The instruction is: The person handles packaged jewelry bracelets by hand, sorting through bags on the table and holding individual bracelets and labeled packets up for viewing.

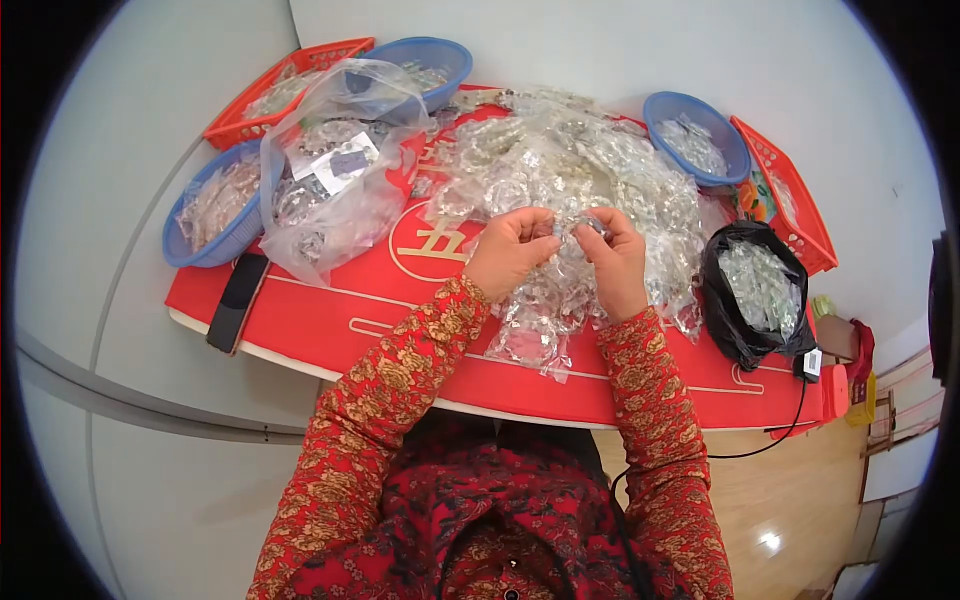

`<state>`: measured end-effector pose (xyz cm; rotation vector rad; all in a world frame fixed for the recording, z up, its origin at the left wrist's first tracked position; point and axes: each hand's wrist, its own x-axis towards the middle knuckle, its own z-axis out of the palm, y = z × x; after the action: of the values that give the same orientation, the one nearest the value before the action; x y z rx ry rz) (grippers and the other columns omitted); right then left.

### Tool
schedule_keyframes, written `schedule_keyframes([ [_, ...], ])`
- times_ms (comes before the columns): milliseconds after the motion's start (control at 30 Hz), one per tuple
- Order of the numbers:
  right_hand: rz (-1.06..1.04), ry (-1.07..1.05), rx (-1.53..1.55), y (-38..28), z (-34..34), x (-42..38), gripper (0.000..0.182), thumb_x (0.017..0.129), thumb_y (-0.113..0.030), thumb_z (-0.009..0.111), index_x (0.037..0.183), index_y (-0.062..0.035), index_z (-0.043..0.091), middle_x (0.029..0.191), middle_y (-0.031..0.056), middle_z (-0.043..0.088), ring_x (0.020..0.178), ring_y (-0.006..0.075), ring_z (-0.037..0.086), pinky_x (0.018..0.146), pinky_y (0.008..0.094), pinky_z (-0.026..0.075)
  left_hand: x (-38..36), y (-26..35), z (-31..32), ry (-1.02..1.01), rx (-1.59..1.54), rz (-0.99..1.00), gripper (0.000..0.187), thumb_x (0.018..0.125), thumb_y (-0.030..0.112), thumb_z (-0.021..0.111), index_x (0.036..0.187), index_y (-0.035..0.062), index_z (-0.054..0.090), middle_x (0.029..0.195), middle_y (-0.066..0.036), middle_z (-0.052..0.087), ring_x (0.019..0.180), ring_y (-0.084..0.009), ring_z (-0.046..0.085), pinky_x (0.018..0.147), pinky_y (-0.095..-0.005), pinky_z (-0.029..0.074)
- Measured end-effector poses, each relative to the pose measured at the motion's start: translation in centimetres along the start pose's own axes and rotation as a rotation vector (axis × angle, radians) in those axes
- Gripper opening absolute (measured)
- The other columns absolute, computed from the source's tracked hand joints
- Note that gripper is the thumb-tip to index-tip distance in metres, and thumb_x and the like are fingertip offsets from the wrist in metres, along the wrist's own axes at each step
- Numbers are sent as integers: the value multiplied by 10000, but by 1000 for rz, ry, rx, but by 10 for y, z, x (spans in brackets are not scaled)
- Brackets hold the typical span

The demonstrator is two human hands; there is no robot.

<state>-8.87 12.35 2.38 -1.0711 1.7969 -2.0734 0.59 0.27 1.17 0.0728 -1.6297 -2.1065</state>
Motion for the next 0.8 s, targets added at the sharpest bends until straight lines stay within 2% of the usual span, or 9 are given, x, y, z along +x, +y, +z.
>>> schedule_keyframes([
  [233,-141,13,-194,2,2,-2,154,761,-71,592,897,-14,546,715,-26,541,583,19,441,512,179,369,0,1,0,-11,69,-13,267,771,90,612,1001,3,509,774,10,522,601,-46,477,507,-176,402],
  [367,-59,-46,-140,-3,1,-3,129,777,-94,582,876,-18,550,689,-28,535,577,22,444,507,182,367,0,4,1,27,63,-42,116,775,94,589,825,23,513,636,43,469,503,-26,403,437,-183,334],
  [467,3,-70,4,4,-3,2,121,796,-118,568,867,-21,551,674,-24,537,578,27,456,503,183,364,1,1,-1,78,93,-22,112,771,104,591,813,26,523,634,40,476,518,-24,411,446,-183,335],
  [633,97,-131,-17,-1,-3,2,183,801,-142,573,903,8,550,647,-25,518,558,30,448,486,181,357,4,-3,-5,180,180,13,110,749,105,568,812,22,532,623,37,482,531,-31,416,451,-197,325],
  [800,123,-193,-29,-3,-5,1,195,790,-135,586,914,10,544,635,-16,514,526,35,447,457,185,356,-1,6,0,86,114,-37,125,793,112,547,872,19,518,632,39,476,512,-22,409,437,-180,328],
])
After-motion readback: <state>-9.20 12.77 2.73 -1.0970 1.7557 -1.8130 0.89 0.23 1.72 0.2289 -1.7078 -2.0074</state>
